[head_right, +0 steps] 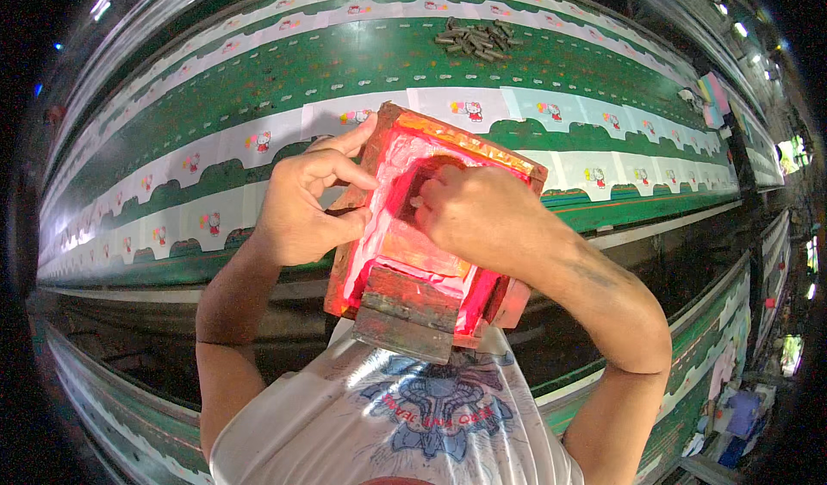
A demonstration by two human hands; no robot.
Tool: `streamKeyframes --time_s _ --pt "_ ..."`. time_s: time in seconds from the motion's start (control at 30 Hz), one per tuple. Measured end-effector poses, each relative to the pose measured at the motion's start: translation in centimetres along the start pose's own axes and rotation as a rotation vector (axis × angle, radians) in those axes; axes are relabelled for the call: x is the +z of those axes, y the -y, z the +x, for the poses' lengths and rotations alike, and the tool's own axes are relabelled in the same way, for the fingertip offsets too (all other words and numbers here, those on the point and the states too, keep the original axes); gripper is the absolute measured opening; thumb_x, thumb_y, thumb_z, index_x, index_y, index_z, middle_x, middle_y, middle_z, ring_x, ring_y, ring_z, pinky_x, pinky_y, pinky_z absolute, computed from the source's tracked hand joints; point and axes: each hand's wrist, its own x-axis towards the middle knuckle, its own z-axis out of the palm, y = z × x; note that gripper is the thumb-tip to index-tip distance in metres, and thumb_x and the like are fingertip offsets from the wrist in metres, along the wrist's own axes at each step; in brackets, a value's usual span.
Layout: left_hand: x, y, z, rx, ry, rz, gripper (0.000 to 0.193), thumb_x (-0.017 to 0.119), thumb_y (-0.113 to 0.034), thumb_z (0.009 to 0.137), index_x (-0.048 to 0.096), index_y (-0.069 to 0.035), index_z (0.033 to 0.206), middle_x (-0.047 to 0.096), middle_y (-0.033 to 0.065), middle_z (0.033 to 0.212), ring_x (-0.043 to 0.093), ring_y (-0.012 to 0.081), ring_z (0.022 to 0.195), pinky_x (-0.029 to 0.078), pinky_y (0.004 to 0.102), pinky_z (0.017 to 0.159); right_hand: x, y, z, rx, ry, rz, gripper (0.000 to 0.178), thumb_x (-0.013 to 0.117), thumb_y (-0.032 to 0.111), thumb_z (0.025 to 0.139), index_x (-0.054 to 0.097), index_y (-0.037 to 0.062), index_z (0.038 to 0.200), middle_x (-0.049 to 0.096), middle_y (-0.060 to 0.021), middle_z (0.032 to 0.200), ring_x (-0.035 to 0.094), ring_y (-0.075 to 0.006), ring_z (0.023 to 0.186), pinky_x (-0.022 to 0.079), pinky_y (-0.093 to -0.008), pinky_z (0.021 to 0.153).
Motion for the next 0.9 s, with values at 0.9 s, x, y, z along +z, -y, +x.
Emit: streamKeyframes --time_s 0.9 --pt "-0.3 2.5 -0.5 0.109 0.009 -0.215 0.038 0.085 0.014 0.074 0.076 0.0 0.108 0.047 0.0365 0.17 0.052 0.0379 0.159 0.039 0.047 0.13 19.4 6.5 -5.2 0.834 -0.732 2.296 0.023 0.077 -0.003 0.098 0.079 0.0017 0.12 0.081 -0.0071 0.116 0.076 -0.0181 0.104 0.063 -0.0355 0.094"
